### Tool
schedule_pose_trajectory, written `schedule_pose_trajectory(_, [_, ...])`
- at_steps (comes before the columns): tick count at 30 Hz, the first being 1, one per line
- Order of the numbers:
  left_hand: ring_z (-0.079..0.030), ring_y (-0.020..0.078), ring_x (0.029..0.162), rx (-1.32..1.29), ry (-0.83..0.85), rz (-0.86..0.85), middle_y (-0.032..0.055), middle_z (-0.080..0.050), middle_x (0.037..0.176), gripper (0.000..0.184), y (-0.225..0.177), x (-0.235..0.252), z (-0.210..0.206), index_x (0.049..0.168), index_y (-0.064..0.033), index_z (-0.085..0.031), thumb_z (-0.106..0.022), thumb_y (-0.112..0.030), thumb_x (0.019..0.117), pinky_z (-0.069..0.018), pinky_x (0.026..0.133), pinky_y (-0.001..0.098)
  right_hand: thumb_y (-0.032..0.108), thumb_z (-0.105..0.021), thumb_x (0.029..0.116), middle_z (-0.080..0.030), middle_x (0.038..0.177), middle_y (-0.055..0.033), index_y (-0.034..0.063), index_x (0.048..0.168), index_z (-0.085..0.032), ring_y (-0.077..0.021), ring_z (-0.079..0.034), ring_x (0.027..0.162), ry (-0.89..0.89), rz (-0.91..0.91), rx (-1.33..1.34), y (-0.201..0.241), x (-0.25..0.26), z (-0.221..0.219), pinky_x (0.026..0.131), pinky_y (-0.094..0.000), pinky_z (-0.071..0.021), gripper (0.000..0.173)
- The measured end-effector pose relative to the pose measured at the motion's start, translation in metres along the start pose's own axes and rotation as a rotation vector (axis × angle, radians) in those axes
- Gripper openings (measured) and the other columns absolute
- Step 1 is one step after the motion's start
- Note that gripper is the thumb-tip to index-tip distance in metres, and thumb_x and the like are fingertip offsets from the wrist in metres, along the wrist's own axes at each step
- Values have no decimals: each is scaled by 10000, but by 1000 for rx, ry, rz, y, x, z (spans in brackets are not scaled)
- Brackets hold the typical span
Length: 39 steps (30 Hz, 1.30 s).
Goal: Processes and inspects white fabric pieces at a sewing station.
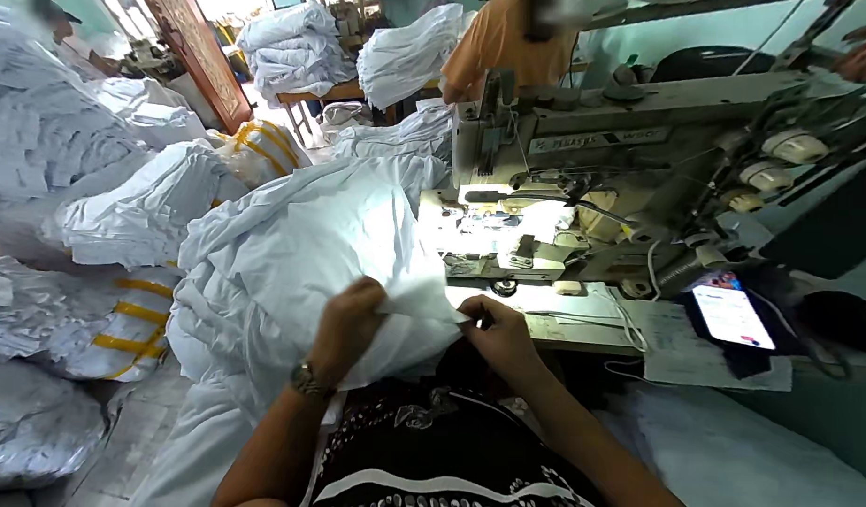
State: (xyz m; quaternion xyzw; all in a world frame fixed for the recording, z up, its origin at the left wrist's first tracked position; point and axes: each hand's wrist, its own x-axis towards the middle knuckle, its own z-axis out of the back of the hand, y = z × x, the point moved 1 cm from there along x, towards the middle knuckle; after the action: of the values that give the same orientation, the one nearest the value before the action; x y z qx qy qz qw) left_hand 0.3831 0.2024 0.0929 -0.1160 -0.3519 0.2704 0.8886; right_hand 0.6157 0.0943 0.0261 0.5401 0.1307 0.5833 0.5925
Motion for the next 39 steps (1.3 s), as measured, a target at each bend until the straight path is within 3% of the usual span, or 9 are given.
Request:
schedule_pose_trajectory(4, [-644,146,773,89,-146,52,102,-658,936,54,9,-7,20,853,-14,-636,-687,-14,834,-560,669,285,47,-651,848,-719,841,-60,37,954,-775,-67,-643,728,-132,33,-133,-25,-10,-4,675,-197,-529,163])
schedule_pose_trajectory(7, [-656,29,736,-324,-1,230,-23,-692,849,161,8,-11,24,1055,-32,-635,-675,-60,902,-572,689,209,31,-641,854,-734,890,-65,35,977,-781,-45,-649,759,-141,-16,-70,-26,-12,-12,701,-174,-533,187])
schedule_pose_trajectory(10, [-646,28,687,-747,26,400,-42,-680,779,168,9,-9,35,1178,-109,-589,-555,-100,1015,-565,683,217,15,-645,923,-765,944,-15,26,1054,-770,17,-621,661,-74,-297,294,-23,-9,-11,603,-156,-513,181])
schedule_pose_trajectory(15, [-640,20,772,-671,9,306,-56,-686,890,185,16,-4,52,1096,-138,-690,-514,-129,1042,-556,706,197,78,-538,1020,-675,790,22,122,1118,-684,10,-489,501,68,-473,1041,-9,3,8,453,-154,-415,181])
schedule_pose_trajectory(20, [-530,-38,758,-161,-28,67,-90,-626,851,279,13,-9,58,1112,-203,-796,-793,-352,876,-456,705,143,69,-649,961,-755,1030,37,99,1093,-770,-11,-683,895,120,-92,610,-4,12,23,805,-205,-572,181])
schedule_pose_trajectory(24, [-503,-4,724,-17,-116,39,-66,-590,787,208,13,-21,57,1052,-197,-814,-762,-343,913,-429,690,187,437,-746,923,-564,832,46,307,1196,-783,12,-501,728,110,131,97,-8,12,15,646,-158,-440,304])
schedule_pose_trajectory(31, [-520,7,760,-10,-165,-5,-50,-574,776,156,13,-35,60,998,-182,-821,-730,-298,948,-428,715,174,395,-634,1008,-526,770,-4,358,1175,-786,-75,-512,725,25,341,-168,-8,10,4,665,-218,-440,229])
schedule_pose_trajectory(36, [-613,79,1103,-199,-154,-25,-1,-659,1107,145,10,-4,37,1044,-111,-715,-616,-213,1019,-519,979,274,302,-671,975,-710,976,-25,233,1030,-820,-117,-642,956,115,289,-61,-5,12,4,842,-276,-534,173])
schedule_pose_trajectory(39, [-649,24,871,-380,-131,-12,8,-674,996,148,6,42,8,1080,-22,-638,-521,-99,1033,-570,797,232,231,-741,930,-726,888,2,71,919,-779,4,-636,808,244,98,260,-3,12,8,724,-157,-524,165])
